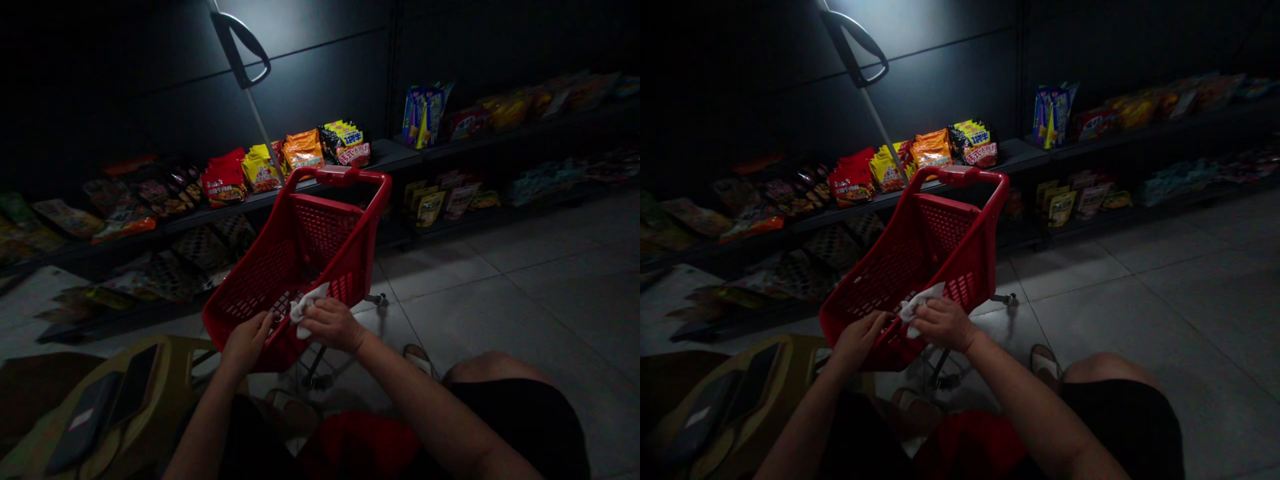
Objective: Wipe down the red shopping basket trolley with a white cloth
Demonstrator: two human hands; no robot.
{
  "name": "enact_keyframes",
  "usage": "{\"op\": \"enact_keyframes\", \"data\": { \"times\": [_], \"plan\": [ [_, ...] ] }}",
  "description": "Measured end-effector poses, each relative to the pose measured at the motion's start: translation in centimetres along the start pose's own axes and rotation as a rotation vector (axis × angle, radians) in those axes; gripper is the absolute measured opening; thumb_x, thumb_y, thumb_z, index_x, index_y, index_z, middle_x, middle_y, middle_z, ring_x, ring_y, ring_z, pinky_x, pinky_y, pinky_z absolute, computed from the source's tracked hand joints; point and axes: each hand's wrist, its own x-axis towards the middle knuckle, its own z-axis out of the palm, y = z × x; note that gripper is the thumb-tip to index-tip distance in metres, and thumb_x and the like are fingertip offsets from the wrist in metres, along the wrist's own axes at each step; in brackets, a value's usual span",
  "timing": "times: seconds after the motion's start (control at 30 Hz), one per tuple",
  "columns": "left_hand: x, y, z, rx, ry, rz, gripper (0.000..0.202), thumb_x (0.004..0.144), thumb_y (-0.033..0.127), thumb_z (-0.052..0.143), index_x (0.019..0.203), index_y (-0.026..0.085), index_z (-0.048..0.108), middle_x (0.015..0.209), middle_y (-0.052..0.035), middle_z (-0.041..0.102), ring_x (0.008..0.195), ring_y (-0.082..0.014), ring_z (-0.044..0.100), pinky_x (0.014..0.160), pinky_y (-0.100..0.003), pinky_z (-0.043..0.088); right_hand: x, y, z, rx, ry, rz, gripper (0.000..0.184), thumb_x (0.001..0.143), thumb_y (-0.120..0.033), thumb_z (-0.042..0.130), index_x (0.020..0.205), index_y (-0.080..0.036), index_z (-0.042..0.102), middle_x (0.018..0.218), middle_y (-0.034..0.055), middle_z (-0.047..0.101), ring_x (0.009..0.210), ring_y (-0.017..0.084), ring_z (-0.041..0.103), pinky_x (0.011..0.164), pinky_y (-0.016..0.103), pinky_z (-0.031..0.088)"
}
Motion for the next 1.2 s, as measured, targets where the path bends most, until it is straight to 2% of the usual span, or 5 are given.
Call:
{"op": "enact_keyframes", "data": {
  "times": [0.23, 0.63, 0.8, 1.03, 1.2],
  "plan": [
    [-0.2, 0.6, 0.1, -0.062, 0.061, 0.027, 0.048, 0.096, 0.054, 0.034, 0.099, 0.025, 0.073, 0.094, -0.0028, 0.077, 0.088, -0.0203, 0.071, 0.082, -0.028, 0.049, 1.3, 7.3, -5.0, -0.186, 0.21, 0.48, 0.02, 0.09, -0.027, 0.059, 0.106, -0.024, 0.071, 0.118, 0.0072, 0.07, 0.113, 0.025, 0.058, 0.104, 0.043, 0.044],
    [-0.6, 0.3, 0.3, -0.223, 0.161, 0.04, 0.046, 0.098, 0.051, 0.035, 0.103, 0.023, 0.071, 0.093, -0.002, 0.079, 0.09, -0.0196, 0.072, 0.087, -0.028, 0.05, 2.2, 8.0, -5.8, -0.326, 0.193, 0.565, 0.027, 0.092, -0.025, 0.05, 0.116, -0.022, 0.062, 0.13, 0.0103, 0.064, 0.116, 0.028, 0.056, 0.103, 0.047, 0.04],
    [-0.3, 0.2, 0.1, -0.326, 0.171, 0.039, 0.046, 0.097, 0.051, 0.036, 0.102, 0.02, 0.07, 0.091, -0.0043, 0.079, 0.092, -0.0204, 0.072, 0.087, -0.029, 0.051, 1.3, 2.4, -2.1, -0.167, 0.162, 0.44, 0.021, 0.09, -0.027, 0.056, 0.109, -0.022, 0.066, 0.113, 0.0098, 0.069, 0.103, 0.025, 0.061, 0.095, 0.04, 0.047],
    [-0.8, 0.2, 0.5, -0.402, 0.3, 0.059, 0.046, 0.098, 0.05, 0.037, 0.104, 0.018, 0.07, 0.086, -0.0045, 0.078, 0.091, -0.0203, 0.072, 0.089, -0.031, 0.051, 0.0, -11.1, 5.3, 0.151, -0.252, -0.203, 0.016, 0.096, -0.03, 0.054, 0.107, -0.023, 0.063, 0.123, 0.0047, 0.067, 0.094, 0.018, 0.06, 0.076, 0.033, 0.05],
    [-0.9, 0.6, 0.7, -0.354, 0.251, 0.04, 0.045, 0.098, 0.05, 0.036, 0.103, 0.021, 0.07, 0.086, -0.0031, 0.078, 0.088, -0.0196, 0.072, 0.083, -0.029, 0.052, 0.8, -9.5, 4.5, 0.181, -0.263, -0.324, 0.02, 0.099, -0.037, 0.051, 0.103, -0.022, 0.064, 0.116, 0.0034, 0.07, 0.085, 0.015, 0.058, 0.072, 0.03, 0.047]
  ]
}}
